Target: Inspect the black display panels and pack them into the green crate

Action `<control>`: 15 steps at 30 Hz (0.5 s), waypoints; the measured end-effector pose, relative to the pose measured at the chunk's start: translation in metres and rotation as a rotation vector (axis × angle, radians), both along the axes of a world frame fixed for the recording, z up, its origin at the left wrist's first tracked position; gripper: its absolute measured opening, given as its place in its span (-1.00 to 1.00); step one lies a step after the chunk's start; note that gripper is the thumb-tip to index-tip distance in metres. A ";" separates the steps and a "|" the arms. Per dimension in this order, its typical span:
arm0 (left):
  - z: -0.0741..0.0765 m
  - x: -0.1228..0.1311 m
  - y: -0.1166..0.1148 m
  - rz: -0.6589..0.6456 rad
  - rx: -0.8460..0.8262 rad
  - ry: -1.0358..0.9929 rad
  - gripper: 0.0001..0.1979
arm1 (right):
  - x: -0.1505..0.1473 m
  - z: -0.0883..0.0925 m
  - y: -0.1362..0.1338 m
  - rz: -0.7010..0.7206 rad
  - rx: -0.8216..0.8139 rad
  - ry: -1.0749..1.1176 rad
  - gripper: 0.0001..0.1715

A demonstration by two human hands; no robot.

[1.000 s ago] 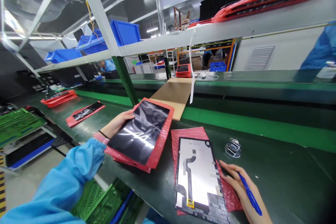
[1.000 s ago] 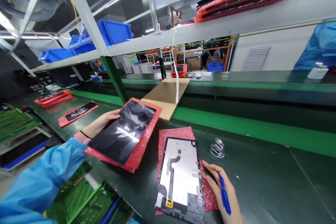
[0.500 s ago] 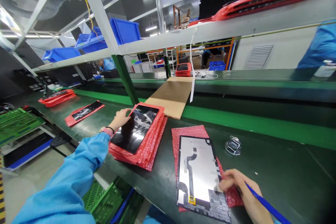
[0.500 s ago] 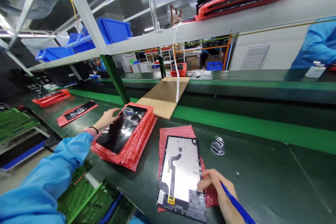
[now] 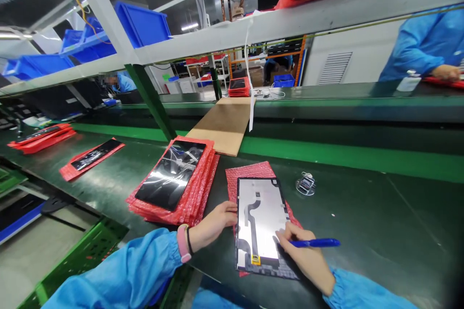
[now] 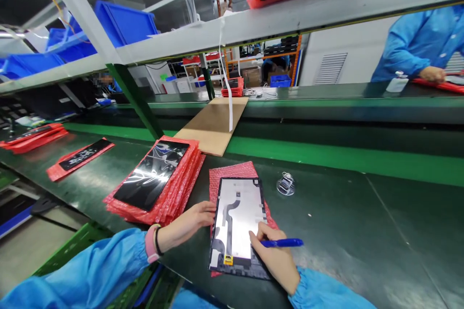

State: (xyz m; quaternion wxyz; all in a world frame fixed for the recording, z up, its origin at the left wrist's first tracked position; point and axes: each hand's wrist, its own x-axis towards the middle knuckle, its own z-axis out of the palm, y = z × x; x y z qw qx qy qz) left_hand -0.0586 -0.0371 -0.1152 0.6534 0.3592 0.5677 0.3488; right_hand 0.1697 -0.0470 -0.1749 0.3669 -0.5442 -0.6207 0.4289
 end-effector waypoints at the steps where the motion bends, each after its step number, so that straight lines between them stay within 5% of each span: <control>1: -0.001 0.001 0.001 0.013 -0.010 -0.017 -0.69 | 0.000 -0.003 0.001 0.000 0.018 -0.019 -0.59; 15: -0.004 -0.007 0.031 0.154 -0.176 -0.157 -0.67 | -0.001 -0.006 0.000 -0.022 -0.006 0.053 -0.58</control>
